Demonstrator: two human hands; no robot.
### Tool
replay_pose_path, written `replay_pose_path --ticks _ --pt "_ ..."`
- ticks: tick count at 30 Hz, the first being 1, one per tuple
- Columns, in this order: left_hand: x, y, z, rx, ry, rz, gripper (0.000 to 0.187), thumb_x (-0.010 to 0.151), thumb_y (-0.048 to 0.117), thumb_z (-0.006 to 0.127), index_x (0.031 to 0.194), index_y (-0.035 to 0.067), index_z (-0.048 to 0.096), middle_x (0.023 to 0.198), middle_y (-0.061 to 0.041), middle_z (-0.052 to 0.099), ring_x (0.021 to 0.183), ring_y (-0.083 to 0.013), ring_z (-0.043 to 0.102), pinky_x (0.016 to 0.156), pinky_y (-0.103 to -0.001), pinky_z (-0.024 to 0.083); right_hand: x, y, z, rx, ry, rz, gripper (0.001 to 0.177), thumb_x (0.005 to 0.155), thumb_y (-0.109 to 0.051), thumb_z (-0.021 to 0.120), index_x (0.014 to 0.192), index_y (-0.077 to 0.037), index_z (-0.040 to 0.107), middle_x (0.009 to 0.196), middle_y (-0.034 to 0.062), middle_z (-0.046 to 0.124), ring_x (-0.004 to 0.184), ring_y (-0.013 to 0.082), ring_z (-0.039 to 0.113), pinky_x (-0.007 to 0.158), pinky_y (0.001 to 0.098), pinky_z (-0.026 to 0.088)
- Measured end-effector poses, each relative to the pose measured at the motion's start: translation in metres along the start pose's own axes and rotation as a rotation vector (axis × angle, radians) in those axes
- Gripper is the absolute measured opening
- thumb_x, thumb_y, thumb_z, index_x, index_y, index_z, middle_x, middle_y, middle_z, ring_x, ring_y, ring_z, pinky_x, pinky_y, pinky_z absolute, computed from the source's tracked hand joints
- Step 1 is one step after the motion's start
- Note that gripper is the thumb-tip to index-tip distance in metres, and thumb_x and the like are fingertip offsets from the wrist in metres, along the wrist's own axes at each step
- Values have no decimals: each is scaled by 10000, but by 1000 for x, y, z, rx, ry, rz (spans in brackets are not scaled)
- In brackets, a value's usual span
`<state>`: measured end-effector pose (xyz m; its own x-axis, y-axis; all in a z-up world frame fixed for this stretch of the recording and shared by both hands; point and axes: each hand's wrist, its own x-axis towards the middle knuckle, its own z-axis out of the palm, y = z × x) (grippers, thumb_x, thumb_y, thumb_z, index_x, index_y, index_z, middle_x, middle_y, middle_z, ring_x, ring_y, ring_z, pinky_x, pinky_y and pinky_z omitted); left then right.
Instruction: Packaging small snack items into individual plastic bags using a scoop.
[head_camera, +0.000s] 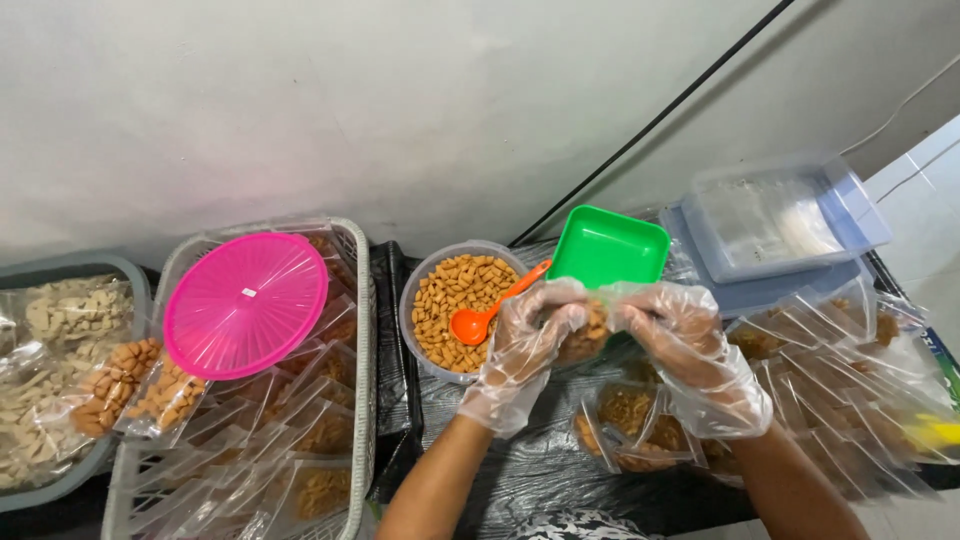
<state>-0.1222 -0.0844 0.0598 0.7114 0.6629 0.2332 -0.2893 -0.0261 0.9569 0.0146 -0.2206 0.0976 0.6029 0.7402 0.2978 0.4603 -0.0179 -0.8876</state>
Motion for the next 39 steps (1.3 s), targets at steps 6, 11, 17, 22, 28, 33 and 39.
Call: replay_pose_path --ticks 6,11,17,22,28,33,39 --pt "-35 -20 -18 91 132 56 75 879 81 784 940 49 813 847 -113 779 825 -141 723 772 -337 602 -33 29 18 -65 -170 111 67 867 -105 770 854 -70 826 792 177 780 724 265 759 703 413 606" --pt "-44 -30 -26 370 140 246 83 897 142 783 860 68 787 749 -107 749 726 -291 765 643 -353 622 -33 -8 24 -207 -240 483 265 935 -335 701 1049 -139 837 1013 197 808 1013 390 756 892 499 588" --pt "-47 -5 -19 394 127 212 48 883 62 745 855 73 783 736 -122 731 734 -311 753 649 -355 622 -27 6 22 -163 -267 421 170 907 -234 738 1025 -196 854 1005 104 836 969 277 781 879 398 606" --pt "-49 -15 -18 370 112 210 40 878 82 770 851 54 782 752 -120 739 746 -312 754 654 -357 614 -32 27 24 -200 -253 346 176 924 -258 718 1036 -196 839 984 120 821 946 297 779 840 394 610" --pt "-52 -41 -25 525 85 296 50 881 139 775 842 108 770 764 -74 727 747 -284 741 673 -347 618 -41 52 33 -401 -246 -1 82 908 -282 709 898 -222 765 835 89 737 863 329 715 779 420 599" --pt "-56 -64 -26 640 108 370 74 887 185 761 837 131 760 766 -56 720 729 -278 735 655 -342 611 -51 78 41 -366 -254 -46 133 922 -318 679 979 -198 679 944 91 670 962 324 649 857 429 538" --pt "-67 -60 -15 806 198 450 104 912 154 699 866 74 746 797 -113 706 741 -324 719 654 -371 607 -75 133 34 -273 -328 -175 284 965 -364 603 1150 -155 549 1147 102 541 1131 320 520 984 452 413"
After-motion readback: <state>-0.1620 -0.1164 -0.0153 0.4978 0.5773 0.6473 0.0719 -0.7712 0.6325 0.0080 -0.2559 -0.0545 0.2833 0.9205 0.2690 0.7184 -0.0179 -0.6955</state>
